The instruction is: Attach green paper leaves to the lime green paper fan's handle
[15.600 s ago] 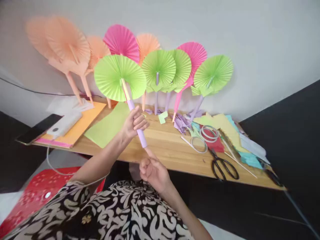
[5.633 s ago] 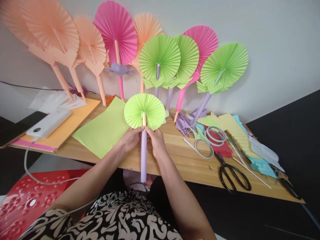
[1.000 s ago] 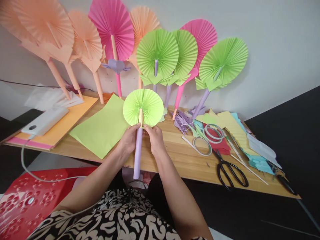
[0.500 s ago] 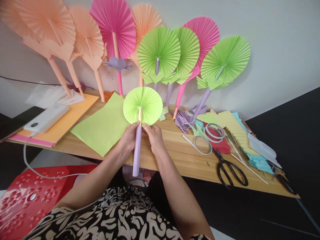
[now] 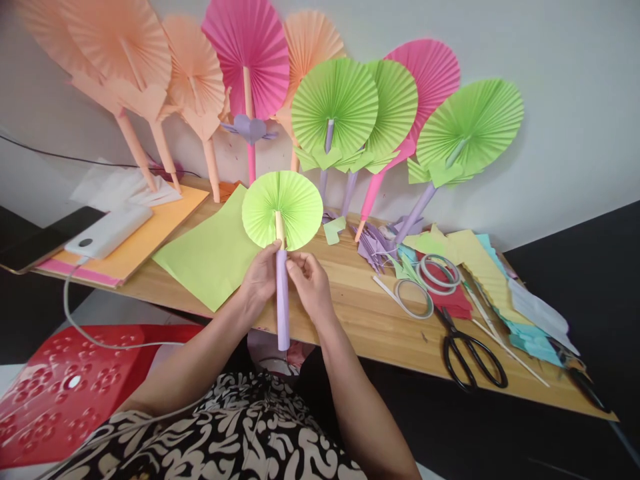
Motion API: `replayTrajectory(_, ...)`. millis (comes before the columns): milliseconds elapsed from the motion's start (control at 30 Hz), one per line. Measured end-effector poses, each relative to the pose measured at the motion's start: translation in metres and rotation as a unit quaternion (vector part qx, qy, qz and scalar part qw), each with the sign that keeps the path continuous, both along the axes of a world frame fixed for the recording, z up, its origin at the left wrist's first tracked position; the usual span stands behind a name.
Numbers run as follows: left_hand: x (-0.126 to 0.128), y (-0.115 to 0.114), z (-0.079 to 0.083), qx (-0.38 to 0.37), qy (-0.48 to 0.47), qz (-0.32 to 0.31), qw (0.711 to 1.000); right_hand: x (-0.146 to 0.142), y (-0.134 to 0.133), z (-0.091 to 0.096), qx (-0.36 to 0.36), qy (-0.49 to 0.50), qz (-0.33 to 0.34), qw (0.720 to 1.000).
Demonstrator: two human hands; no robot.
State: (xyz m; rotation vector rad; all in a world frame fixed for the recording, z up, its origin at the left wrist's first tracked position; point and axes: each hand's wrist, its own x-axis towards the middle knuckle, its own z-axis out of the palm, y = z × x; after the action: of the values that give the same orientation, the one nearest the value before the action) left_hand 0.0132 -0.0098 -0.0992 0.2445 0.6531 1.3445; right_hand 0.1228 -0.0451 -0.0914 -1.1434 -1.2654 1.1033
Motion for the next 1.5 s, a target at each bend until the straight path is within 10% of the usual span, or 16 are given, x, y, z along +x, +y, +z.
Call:
replayTrajectory(600, 0.005, -0.006, 0.001, -0.008, 0.0, 0.015, 1.0, -0.01, -0.044, -0.016, 0.184, -0.488, -0.099, 0.847)
replayTrajectory(1100, 0.007, -0.006, 0.005, -0.036, 0.011, 0.001, 0.999, -0.009, -0.045, -0.02, 0.2, -0.502, -0.094, 0.836)
replayTrajectory(1300, 0.005, -0.015, 0.009, 0.039, 0.021, -0.106, 0.993, 0.016, -0.046, 0.007, 0.138, -0.492, -0.068, 0.857)
replayTrajectory(1500, -0.035, -0.059, 0.022, 0.176, 0.312, -0.292, 0.887, 0.077, -0.051, 0.033, 0.088, -0.499, 0.013, 0.862)
